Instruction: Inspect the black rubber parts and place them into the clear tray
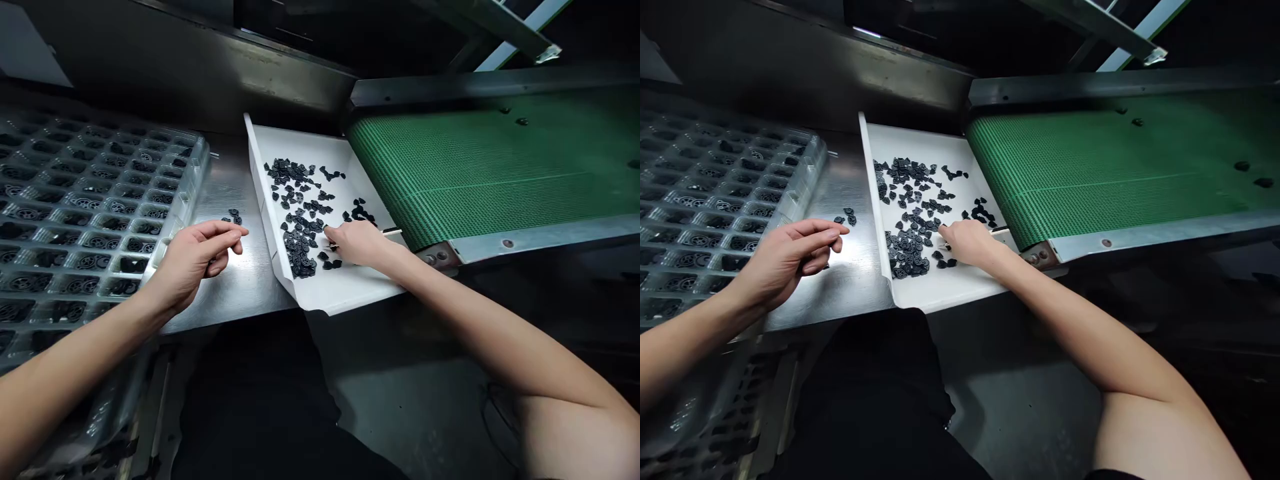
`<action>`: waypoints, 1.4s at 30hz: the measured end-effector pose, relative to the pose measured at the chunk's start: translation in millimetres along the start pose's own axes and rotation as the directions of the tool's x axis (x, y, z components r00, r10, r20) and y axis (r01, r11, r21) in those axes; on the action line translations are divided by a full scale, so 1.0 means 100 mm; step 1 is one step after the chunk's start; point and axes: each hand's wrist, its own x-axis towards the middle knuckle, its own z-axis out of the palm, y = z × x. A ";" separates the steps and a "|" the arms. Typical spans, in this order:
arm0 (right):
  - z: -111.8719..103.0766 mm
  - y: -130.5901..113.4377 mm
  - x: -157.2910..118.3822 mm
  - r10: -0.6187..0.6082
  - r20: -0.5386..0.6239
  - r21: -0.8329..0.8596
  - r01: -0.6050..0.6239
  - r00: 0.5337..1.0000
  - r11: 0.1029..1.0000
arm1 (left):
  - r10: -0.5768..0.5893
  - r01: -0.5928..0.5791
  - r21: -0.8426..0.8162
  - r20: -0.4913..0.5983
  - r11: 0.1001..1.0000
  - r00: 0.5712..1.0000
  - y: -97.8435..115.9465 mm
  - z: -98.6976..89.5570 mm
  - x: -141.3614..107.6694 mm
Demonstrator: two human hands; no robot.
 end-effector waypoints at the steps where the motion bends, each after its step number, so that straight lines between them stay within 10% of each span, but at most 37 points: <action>1: 0.01 0.00 0.01 -0.015 -0.013 0.012 0.015 1.000 1.000 | 0.000 0.000 -0.005 0.000 1.000 1.000 0.00 0.00 0.00; 17: 0.11 0.04 0.14 -0.068 -0.129 0.084 0.079 0.989 0.993 | 0.045 -0.045 -0.004 0.023 0.999 0.999 -0.04 0.01 0.02; 27: -0.34 0.17 -0.04 0.064 -0.294 0.268 0.018 0.954 0.963 | 0.078 -0.074 0.134 -0.025 0.988 0.997 0.02 0.04 0.01; 42: -0.48 -0.01 -0.18 -0.018 -0.563 0.507 0.363 0.826 0.782 | 0.238 -0.237 0.071 0.002 0.969 0.971 0.03 0.00 0.04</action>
